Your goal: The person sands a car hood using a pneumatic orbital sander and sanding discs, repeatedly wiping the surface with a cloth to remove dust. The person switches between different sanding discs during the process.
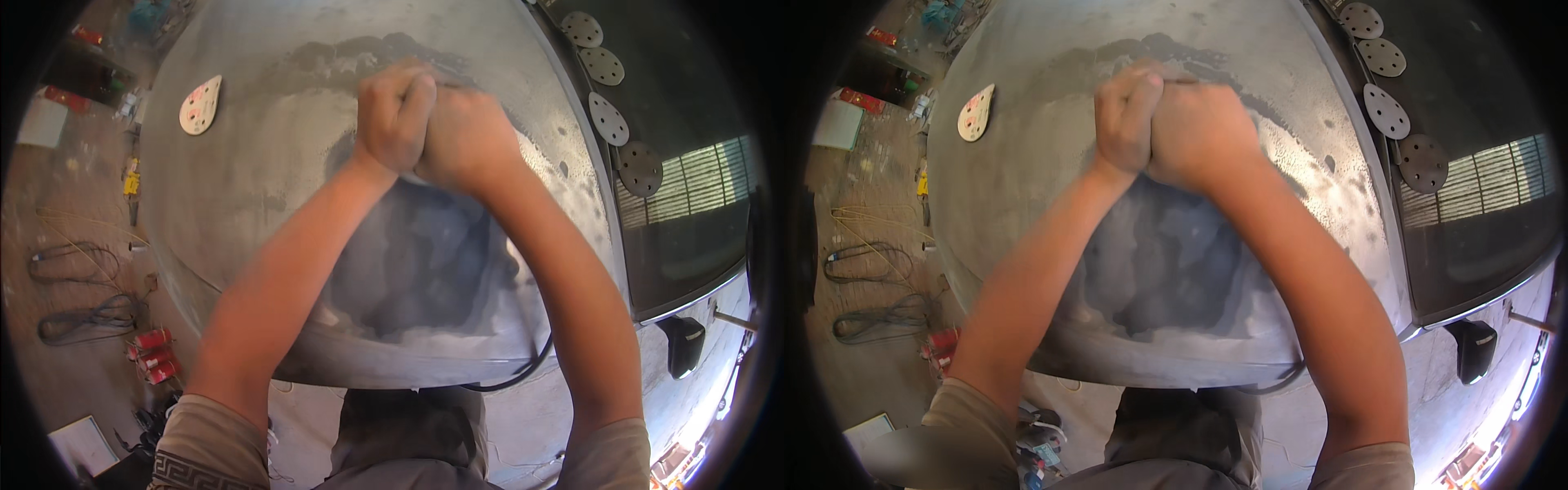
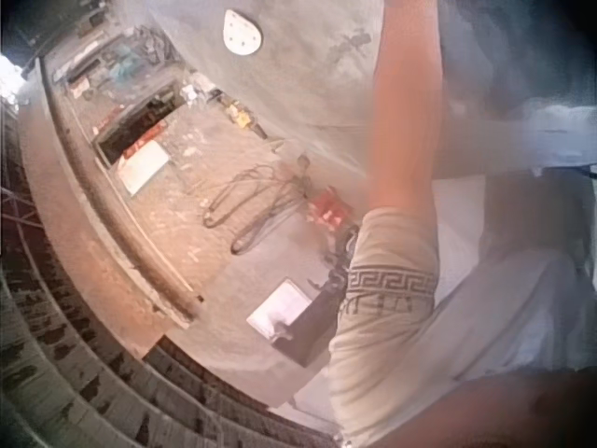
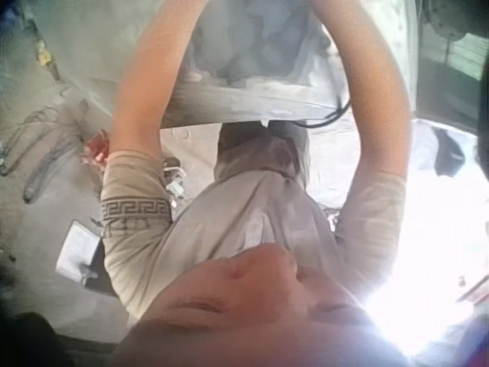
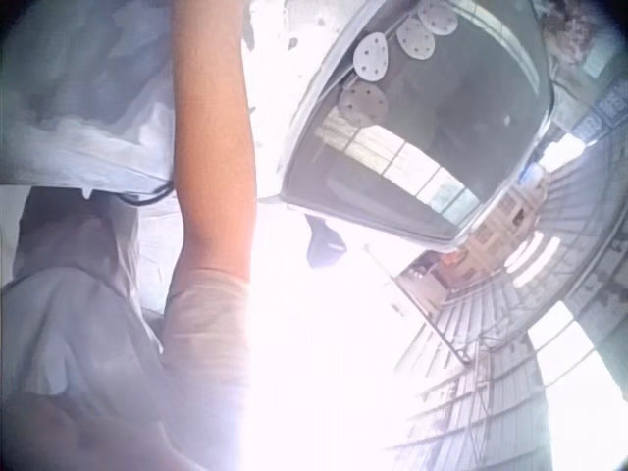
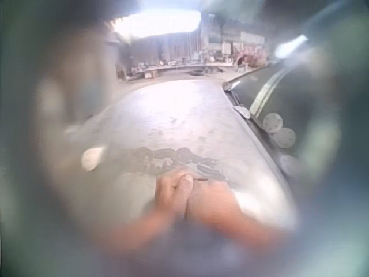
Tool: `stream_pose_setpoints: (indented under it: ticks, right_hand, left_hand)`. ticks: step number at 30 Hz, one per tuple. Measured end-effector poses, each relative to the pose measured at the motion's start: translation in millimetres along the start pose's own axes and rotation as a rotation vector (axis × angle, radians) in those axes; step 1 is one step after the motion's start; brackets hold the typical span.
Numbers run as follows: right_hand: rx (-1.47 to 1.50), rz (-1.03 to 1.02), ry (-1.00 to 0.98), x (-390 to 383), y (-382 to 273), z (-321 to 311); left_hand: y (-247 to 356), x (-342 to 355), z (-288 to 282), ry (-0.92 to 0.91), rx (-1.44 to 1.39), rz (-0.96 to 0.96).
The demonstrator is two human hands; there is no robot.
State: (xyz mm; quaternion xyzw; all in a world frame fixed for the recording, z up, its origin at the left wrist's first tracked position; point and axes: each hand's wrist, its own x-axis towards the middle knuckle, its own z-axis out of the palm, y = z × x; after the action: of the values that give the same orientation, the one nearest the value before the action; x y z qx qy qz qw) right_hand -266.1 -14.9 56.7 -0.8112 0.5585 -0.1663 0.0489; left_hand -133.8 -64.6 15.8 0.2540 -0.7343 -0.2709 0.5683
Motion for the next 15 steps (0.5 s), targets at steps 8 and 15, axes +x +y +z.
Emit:
stream_pose_setpoints:
  ticks: [8, 15]
  right_hand:
    - [0.172, 0.013, -0.244, -131.6, -79.1, 7.3]
    - [-0.201, -0.053, 0.023, -26.1, -26.4, 13.6]
  left_hand:
    - [106.2, -124.6, -24.6, -0.052, 0.054, -0.103]
    - [7.0, -26.2, -15.0, 0.025, 0.036, 0.008]
